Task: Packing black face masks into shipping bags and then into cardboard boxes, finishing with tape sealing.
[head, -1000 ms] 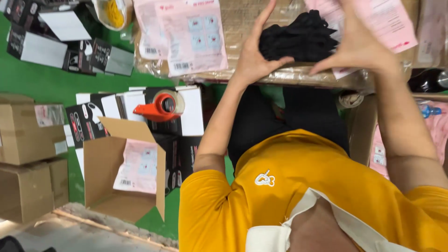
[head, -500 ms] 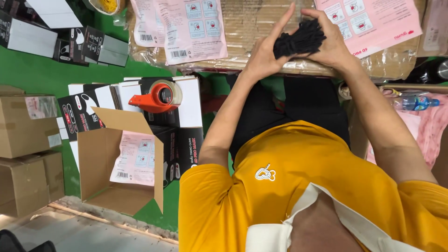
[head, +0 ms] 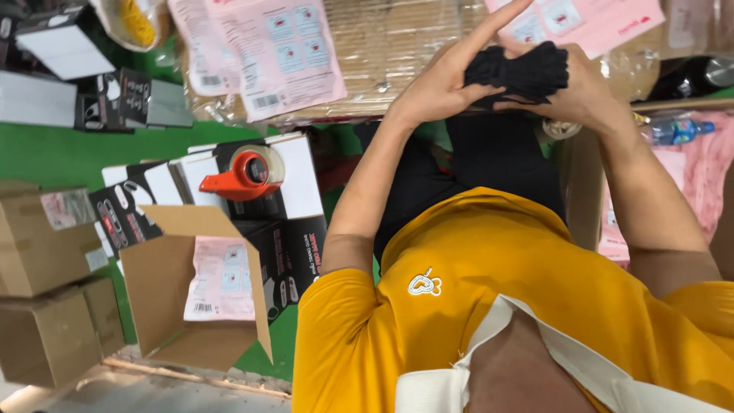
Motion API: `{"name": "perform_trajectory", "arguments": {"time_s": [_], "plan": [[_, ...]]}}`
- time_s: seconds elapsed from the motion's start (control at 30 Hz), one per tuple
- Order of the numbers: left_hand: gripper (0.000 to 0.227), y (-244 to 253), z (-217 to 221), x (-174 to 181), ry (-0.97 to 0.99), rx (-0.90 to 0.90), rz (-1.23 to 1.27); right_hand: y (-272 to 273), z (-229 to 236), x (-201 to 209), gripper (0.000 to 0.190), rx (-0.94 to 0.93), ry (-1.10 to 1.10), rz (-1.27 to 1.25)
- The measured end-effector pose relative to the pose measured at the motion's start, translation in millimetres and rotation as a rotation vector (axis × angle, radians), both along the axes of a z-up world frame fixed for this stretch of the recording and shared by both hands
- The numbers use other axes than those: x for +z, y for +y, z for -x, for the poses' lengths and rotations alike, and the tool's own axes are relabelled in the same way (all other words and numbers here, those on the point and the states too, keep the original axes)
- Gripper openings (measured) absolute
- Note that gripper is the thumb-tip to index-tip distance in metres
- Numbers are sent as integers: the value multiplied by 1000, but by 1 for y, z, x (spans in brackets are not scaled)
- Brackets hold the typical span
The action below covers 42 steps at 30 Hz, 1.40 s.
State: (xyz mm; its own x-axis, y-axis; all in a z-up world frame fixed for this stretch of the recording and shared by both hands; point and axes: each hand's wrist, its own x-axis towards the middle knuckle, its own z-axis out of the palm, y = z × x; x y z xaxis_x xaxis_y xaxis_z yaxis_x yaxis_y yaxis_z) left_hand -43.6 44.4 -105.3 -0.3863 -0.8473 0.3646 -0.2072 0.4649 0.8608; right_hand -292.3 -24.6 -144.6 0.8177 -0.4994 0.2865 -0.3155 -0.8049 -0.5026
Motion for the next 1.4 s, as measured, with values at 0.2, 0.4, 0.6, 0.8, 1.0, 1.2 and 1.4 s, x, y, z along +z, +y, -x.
{"name": "perform_trajectory", "arguments": {"time_s": [0.2,0.4,0.6,0.8,1.0,1.2,1.4], "plan": [[55,-74,83,-57,-52,366,-12,15,104,-48,43,-563,-740,-505],[19,-103,145,-123,-322,418,380,39,142,3,39,-678,-1363,-956],[13,-125,140,-155,-641,407,338,43,104,-8,54,-553,-1279,-970],[12,-112,119,-65,-362,423,347,3,57,-60,48,-578,-1498,-1386],[30,-89,105,-22,91,638,310,-2,25,73,40,-657,-747,-6],[80,-82,104,7,375,389,-90,-9,44,85,40,-503,-170,340],[70,-62,108,34,105,232,-33,-17,90,83,28,-402,351,72]]}}
